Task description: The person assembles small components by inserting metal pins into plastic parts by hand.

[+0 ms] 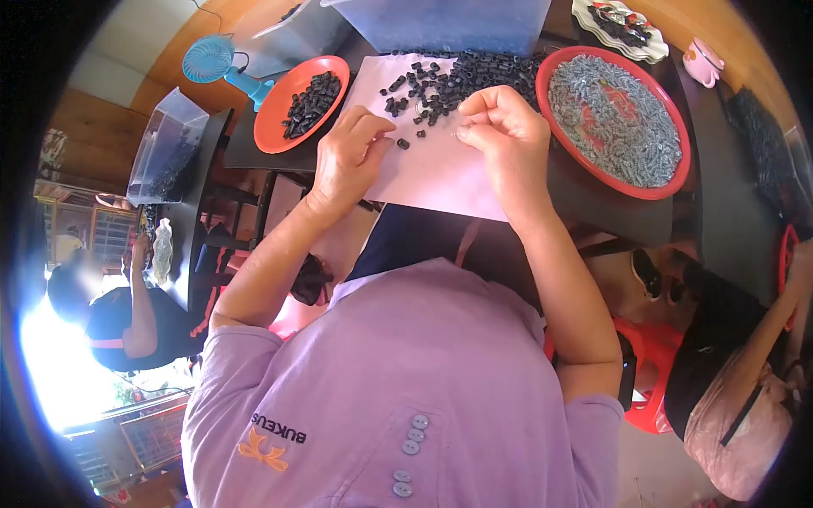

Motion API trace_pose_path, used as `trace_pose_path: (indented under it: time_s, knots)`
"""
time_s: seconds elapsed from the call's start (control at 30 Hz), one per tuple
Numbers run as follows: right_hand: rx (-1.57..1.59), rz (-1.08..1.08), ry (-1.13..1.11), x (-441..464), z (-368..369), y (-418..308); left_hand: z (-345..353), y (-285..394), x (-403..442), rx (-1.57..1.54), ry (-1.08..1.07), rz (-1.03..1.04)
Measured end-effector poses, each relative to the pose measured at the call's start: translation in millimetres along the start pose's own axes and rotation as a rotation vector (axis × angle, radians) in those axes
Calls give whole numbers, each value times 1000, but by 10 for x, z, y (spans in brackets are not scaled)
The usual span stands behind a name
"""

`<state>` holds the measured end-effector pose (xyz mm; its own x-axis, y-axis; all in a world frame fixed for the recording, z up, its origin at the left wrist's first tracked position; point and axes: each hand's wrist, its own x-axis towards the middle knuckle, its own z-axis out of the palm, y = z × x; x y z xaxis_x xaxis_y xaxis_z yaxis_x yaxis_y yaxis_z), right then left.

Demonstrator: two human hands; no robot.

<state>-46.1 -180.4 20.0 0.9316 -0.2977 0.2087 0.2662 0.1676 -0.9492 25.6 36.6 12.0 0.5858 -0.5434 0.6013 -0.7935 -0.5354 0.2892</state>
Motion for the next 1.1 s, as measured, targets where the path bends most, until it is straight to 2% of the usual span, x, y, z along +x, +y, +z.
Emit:
trace_pose_path:
  time_s: [0.1, 0.23, 0.63, 0.83, 1.1]
  knots:
    - [-52, -30, -7, 15, 9, 43, 0, 92, -8, 64, 36, -102]
    - [-145, 14, 6, 2, 51, 75, 64, 88, 22, 52, -30, -105]
    - [-226, -23, -53, -1, 53, 158, 43, -182, -104, 180, -39, 108]
    - [-269, -68, -89, -27, 186, 11, -6, -85, -71, 216, -101, 78]
    - [-273, -85, -106, -69, 270, 36, 53, -131, -98, 261, -42, 80]
